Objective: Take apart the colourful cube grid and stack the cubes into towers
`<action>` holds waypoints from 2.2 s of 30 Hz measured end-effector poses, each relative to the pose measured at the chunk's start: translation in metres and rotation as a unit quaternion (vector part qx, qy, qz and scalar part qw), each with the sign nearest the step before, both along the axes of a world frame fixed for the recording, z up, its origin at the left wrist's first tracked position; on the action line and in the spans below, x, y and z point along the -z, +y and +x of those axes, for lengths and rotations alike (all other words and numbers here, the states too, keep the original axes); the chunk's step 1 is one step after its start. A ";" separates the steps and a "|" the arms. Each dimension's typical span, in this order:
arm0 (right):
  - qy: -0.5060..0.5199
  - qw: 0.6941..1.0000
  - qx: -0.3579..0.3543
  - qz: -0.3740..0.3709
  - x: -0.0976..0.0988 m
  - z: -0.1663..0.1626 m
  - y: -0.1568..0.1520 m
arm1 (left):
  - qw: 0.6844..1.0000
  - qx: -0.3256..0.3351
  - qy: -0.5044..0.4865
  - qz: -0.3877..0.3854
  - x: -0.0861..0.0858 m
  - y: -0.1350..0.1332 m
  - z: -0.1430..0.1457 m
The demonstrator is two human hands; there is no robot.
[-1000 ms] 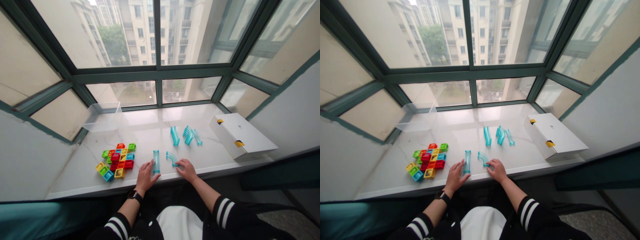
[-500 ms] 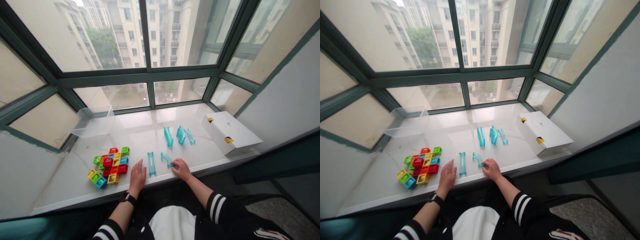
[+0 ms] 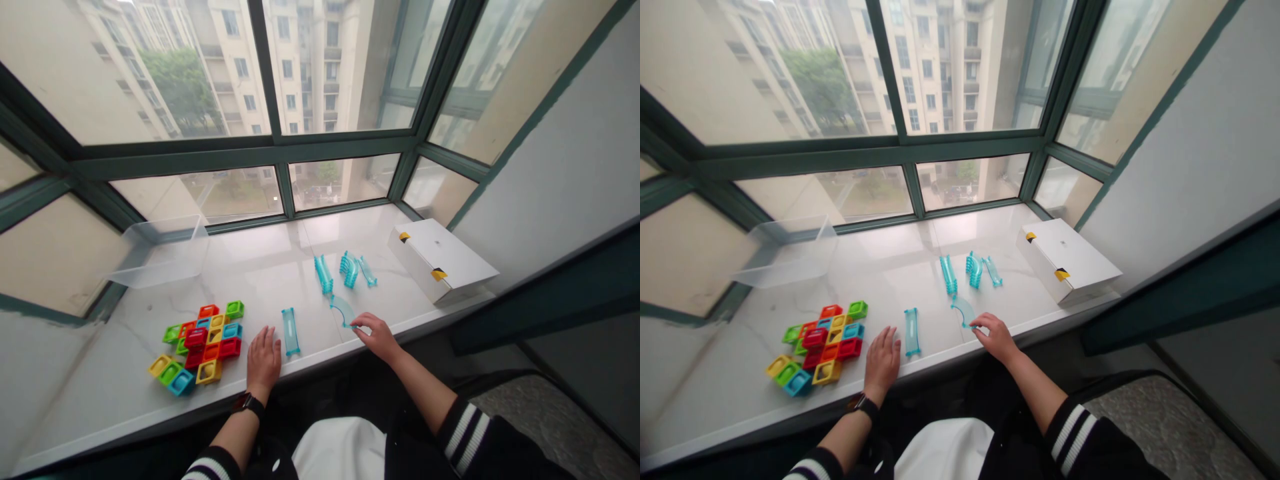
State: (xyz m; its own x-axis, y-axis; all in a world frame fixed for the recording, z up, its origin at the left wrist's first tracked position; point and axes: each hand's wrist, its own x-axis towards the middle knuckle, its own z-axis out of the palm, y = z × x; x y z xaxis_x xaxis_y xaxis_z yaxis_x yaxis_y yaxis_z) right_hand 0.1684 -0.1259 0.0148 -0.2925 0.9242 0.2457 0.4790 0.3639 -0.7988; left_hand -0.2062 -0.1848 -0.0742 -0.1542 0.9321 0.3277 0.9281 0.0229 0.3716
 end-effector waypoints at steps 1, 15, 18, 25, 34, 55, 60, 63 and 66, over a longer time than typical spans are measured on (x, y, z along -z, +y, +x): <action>0.001 1.000 0.012 0.008 -0.008 0.006 0.002 | 1.000 0.002 0.004 0.000 0.000 0.000 0.000; -0.050 0.983 0.152 0.091 -0.045 0.028 0.110 | 1.000 0.001 0.023 0.011 0.000 0.002 0.000; -0.062 0.983 0.151 0.080 -0.043 0.020 0.130 | 1.000 0.002 0.024 0.004 -0.001 0.002 0.001; -0.113 0.979 0.166 0.037 -0.037 0.011 0.152 | 1.000 -0.002 0.023 0.001 -0.002 0.002 0.003; -0.140 0.974 0.174 0.032 -0.031 0.009 0.159 | 0.998 -0.006 0.051 -0.020 -0.011 0.000 0.006; -0.138 0.975 0.169 0.034 -0.026 0.005 0.160 | 0.998 -0.009 0.058 -0.024 -0.009 -0.001 0.007; -0.143 0.975 0.169 0.029 -0.027 0.005 0.159 | 0.998 -0.010 0.059 -0.026 -0.011 0.000 0.008; -0.143 0.975 0.168 0.028 -0.026 0.005 0.159 | 0.998 -0.007 0.056 -0.023 -0.013 0.000 0.008; -0.142 0.975 0.167 0.030 -0.026 0.005 0.159 | 0.999 -0.010 0.048 -0.021 -0.014 -0.001 0.008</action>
State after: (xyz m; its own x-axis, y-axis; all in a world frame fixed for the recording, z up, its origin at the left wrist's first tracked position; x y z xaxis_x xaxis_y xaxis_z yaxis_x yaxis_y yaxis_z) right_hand 0.1731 0.0332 0.0406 -0.0412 0.9659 0.2555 0.7784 0.1913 -0.5979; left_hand -0.1979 -0.1854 -0.0607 -0.1422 0.9425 0.3025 0.9585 0.0548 0.2799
